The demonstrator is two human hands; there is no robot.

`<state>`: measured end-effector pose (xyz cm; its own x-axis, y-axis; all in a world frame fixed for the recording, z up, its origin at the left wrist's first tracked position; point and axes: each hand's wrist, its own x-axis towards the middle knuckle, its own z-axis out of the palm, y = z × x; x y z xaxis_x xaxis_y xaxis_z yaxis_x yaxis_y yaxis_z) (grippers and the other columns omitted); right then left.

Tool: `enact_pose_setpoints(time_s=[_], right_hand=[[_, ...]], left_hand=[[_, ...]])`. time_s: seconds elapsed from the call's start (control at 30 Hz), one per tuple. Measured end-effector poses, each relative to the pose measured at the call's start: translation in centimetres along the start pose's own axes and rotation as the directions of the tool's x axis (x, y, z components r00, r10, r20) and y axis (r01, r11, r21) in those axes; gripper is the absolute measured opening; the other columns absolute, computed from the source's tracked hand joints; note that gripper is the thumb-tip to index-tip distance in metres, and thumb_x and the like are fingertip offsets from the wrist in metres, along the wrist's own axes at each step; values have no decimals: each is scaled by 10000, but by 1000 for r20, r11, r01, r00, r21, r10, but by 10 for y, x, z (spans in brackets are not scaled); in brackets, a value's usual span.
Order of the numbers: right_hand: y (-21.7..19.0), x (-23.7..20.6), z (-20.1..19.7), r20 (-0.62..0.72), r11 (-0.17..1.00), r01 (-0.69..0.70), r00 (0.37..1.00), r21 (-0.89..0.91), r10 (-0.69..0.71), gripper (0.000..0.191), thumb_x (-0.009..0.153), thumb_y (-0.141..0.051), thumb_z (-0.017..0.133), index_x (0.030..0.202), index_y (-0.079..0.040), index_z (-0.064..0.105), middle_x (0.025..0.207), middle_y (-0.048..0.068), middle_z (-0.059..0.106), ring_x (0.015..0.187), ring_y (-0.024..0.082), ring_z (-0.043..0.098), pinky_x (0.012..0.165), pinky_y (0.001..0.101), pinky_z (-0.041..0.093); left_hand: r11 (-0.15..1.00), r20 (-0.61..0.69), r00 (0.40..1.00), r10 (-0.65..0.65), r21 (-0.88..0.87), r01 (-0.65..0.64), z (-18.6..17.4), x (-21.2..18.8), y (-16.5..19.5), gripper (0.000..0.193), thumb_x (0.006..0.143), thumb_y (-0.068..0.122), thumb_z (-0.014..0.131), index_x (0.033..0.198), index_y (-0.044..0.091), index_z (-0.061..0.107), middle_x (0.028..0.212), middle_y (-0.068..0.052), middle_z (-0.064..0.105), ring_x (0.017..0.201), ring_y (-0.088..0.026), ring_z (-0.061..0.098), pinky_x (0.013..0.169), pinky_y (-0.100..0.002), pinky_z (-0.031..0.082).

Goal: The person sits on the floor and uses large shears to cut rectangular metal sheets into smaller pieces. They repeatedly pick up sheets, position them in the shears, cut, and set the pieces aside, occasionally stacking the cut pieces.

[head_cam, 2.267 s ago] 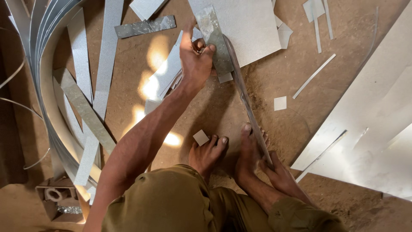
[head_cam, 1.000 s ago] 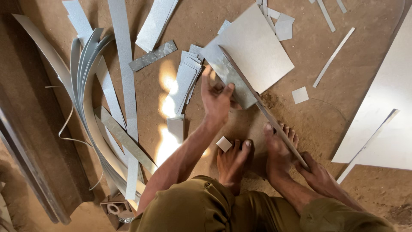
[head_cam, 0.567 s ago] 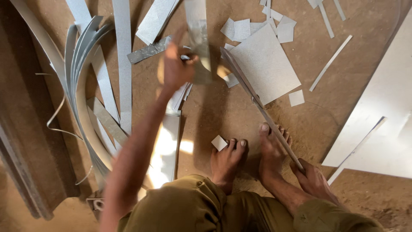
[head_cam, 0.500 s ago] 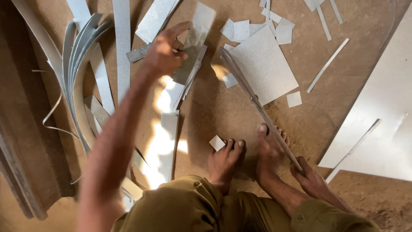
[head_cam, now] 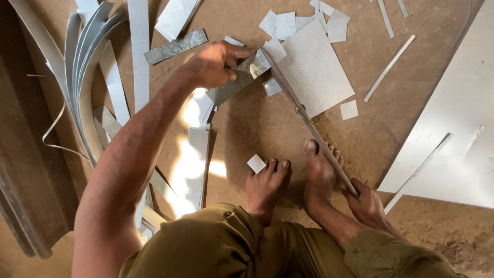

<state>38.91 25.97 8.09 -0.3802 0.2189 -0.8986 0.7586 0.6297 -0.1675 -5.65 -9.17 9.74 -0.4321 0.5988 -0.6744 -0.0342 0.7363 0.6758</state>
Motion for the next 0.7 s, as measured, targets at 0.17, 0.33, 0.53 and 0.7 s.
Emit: enact_pose_setpoints(time_s=[0.17, 0.33, 0.53, 0.7], right_hand=[[-8, -1, 2, -104, 1000, 18, 994, -19, -20, 379, 973, -397, 652, 985, -38, 774, 561, 158, 640, 464, 289, 597, 537, 477, 489], [-16, -10, -7, 43, 952, 32, 999, -303, -20, 501, 999, -542, 601, 1105, -53, 621, 726, 129, 738, 606, 246, 714, 633, 398, 580], [-116, 28, -88, -229, 726, 382, 775, -572, -589, 412, 1003, -459, 534, 1225, -115, 585, 1178, 124, 555, 1155, 279, 560, 1088, 534, 483], [-247, 83, -106, -373, 741, 398, 676, -540, -635, 953, 807, -546, 839, 1502, -59, 405, 1464, 226, 337, 1352, 456, 308, 1044, 681, 356]], left_hand=[[981, 69, 979, -194, 22, 193, -6, -4, -3, 716, 914, 22, 680, 1534, 321, 484, 1295, -151, 700, 848, -201, 683, 720, -314, 608], [997, -314, 949, 15, 77, 9, 12, -53, -32, 686, 952, 5, 654, 1575, 213, 455, 1343, -159, 676, 916, -197, 675, 695, -342, 580], [898, -737, 674, 52, 329, 292, 84, -75, -44, 568, 918, 126, 781, 1448, 106, 579, 1254, -211, 640, 971, -328, 654, 663, -415, 606], [889, -792, 599, 121, 355, 289, 105, -64, -47, 780, 732, 156, 893, 1398, -48, 541, 1318, -242, 576, 1156, -423, 575, 894, -503, 592]])
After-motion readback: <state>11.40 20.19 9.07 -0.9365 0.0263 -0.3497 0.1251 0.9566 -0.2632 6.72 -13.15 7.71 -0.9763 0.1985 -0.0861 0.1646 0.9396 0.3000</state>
